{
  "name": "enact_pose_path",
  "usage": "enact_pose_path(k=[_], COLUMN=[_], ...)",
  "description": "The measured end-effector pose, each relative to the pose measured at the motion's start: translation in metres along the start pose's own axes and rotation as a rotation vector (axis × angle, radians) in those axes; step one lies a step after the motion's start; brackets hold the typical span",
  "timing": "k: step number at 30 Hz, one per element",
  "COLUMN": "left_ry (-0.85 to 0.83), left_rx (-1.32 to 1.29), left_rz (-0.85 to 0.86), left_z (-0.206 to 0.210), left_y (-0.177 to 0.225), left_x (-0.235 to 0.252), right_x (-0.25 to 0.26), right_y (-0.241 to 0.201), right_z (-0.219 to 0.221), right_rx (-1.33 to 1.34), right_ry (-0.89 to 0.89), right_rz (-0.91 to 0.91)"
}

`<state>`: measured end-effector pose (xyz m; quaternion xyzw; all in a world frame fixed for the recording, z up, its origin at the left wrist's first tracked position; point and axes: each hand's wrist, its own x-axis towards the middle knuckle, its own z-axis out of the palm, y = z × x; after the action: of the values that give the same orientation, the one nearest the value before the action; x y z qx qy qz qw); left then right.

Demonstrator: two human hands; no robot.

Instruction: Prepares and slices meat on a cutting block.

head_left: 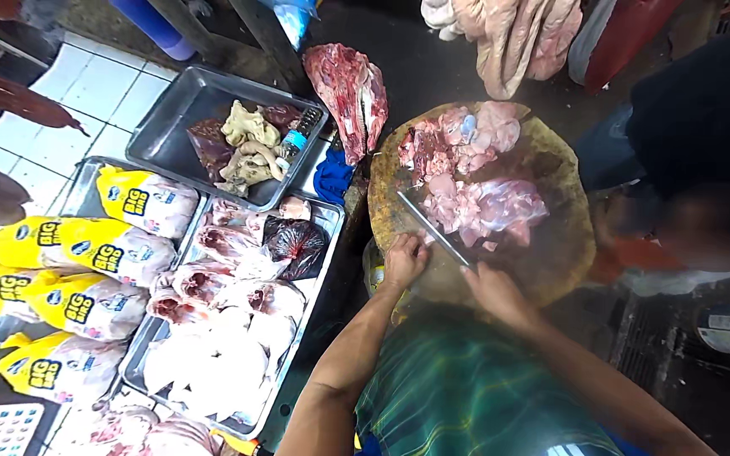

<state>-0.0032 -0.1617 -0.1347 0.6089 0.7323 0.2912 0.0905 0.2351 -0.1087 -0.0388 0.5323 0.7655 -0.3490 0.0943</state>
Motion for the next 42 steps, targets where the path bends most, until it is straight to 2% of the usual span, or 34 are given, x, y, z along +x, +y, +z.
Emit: enact_pose_path(k=[3,7,9,10,12,14,16,19,21,22,23,25,28,31,33,36,38,39,42], left_ry=[-0.005,0.073,0.075,0.055,0.010,0.003,0.004,0.080,0.121,0.125,0.116,0.060,0.006,-0.118,-0.174,-0.032,0.067,0.092,0.004], left_rx=[-0.038,-0.105,-0.077,-0.053,-0.020,-0.025,-0.067,-0.113,-0.102,-0.088,-0.068,-0.023,0.052,0.077,-0.007,-0.123,-0.113,-0.094,-0.005], left_rz=[-0.018,-0.012,0.000,0.006,0.012,0.002,-0.041,-0.071,-0.076,-0.070,-0.061,-0.031,0.026,0.018,-0.076,-0.311,-0.371,-0.358,-0.220], left_z=[-0.010,-0.013,-0.007,-0.003,0.001,-0.003,-0.010,-0.014,-0.014,-0.014,-0.011,-0.003,0.001,0.000,-0.011,-0.041,-0.048,-0.046,-0.026], left_y=[0.002,0.004,0.001,-0.002,-0.003,-0.001,-0.001,-0.003,-0.001,-0.001,-0.001,0.000,0.002,0.009,0.011,0.015,0.017,0.017,0.026], left_x=[-0.003,-0.006,-0.004,-0.003,-0.002,-0.002,-0.009,-0.019,-0.023,-0.023,-0.022,-0.017,-0.001,0.018,0.021,0.002,-0.015,-0.019,-0.013], right_x=[-0.018,-0.035,-0.026,-0.020,-0.012,-0.013,-0.030,-0.045,-0.038,-0.031,-0.024,-0.015,-0.019,-0.030,-0.040,-0.049,-0.044,-0.038,-0.018], right_y=[-0.003,-0.021,-0.021,-0.017,-0.010,-0.009,-0.013,-0.024,-0.026,-0.023,-0.018,-0.012,-0.012,-0.004,-0.007,-0.013,-0.010,-0.006,0.002], right_z=[-0.021,-0.022,-0.002,0.008,0.009,-0.002,-0.016,-0.019,-0.003,0.008,0.017,0.021,0.004,-0.011,-0.020,-0.019,-0.003,0.006,0.016], right_rx=[0.019,0.187,0.188,0.142,0.034,0.010,0.034,0.162,0.210,0.191,0.138,0.003,-0.032,0.021,0.075,0.184,0.210,0.181,-0.007], right_ry=[0.025,0.364,0.415,0.332,0.020,-0.075,0.001,0.311,0.442,0.418,0.321,0.042,-0.059,0.024,0.131,0.374,0.466,0.417,0.005], right_rz=[0.069,-0.207,-0.278,-0.236,-0.025,0.063,0.042,-0.172,-0.302,-0.305,-0.247,-0.029,0.116,0.102,0.023,-0.211,-0.320,-0.297,0.008])
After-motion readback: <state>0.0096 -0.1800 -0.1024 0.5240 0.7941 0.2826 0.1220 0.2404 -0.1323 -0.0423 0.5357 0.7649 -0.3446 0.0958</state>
